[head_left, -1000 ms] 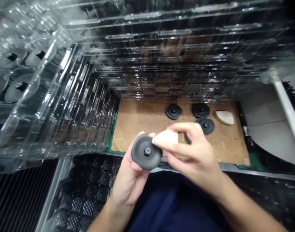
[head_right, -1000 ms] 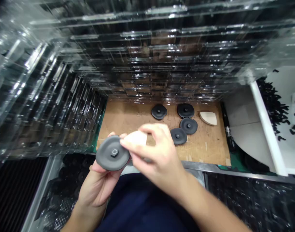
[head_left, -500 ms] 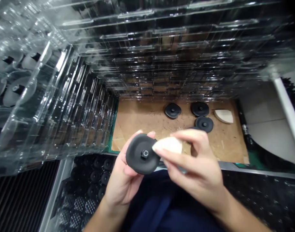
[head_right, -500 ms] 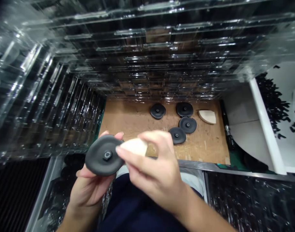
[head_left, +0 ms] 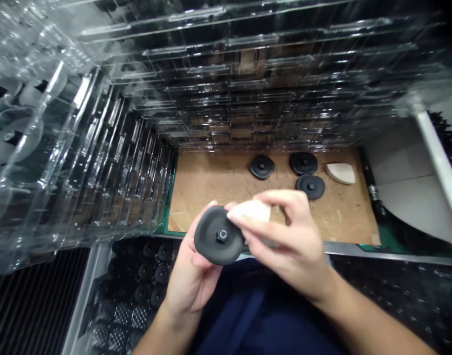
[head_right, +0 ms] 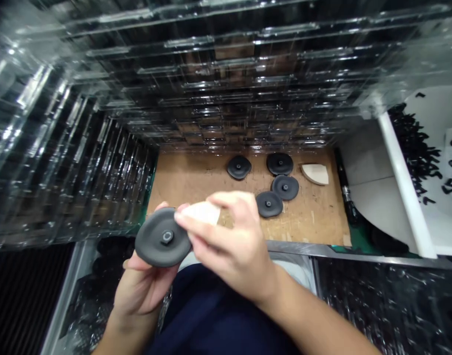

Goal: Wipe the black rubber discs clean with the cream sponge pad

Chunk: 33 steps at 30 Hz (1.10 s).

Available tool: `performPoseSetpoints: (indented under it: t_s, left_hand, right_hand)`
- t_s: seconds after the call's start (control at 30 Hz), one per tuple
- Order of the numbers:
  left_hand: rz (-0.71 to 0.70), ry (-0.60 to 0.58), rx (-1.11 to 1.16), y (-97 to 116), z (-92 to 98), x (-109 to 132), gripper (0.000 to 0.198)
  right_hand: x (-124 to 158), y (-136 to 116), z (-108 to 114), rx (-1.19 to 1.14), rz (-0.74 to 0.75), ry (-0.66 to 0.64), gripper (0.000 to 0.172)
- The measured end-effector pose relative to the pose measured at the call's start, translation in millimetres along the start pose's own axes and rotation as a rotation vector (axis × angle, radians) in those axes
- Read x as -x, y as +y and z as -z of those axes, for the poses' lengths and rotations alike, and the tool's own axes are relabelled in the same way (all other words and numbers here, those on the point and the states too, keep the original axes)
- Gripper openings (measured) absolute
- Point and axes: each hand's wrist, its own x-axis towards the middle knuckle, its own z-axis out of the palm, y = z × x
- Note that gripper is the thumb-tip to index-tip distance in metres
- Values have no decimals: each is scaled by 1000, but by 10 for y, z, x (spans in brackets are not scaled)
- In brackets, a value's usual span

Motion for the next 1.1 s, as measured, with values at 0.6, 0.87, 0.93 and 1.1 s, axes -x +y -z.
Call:
performPoseSetpoints:
  t_s: [0.6, 0.87, 0.93, 1.1]
  left_hand:
    - [-68, 43, 52, -57, -16, -26, 42]
    - [-80, 69, 88, -101, -1, -37, 49]
    - [-70, 66, 82, -111, 2, -30, 51]
    - [-33, 55, 67, -171, -16, -7, 53]
  right_hand:
    - [186, -64, -40, -397, -253, 23, 20]
    - [419, 174, -194, -872, -1168, 33, 49]
    - [407, 189, -138, -847, -1132, 28, 41]
    - [24, -21, 100, -637, -706, 115, 20]
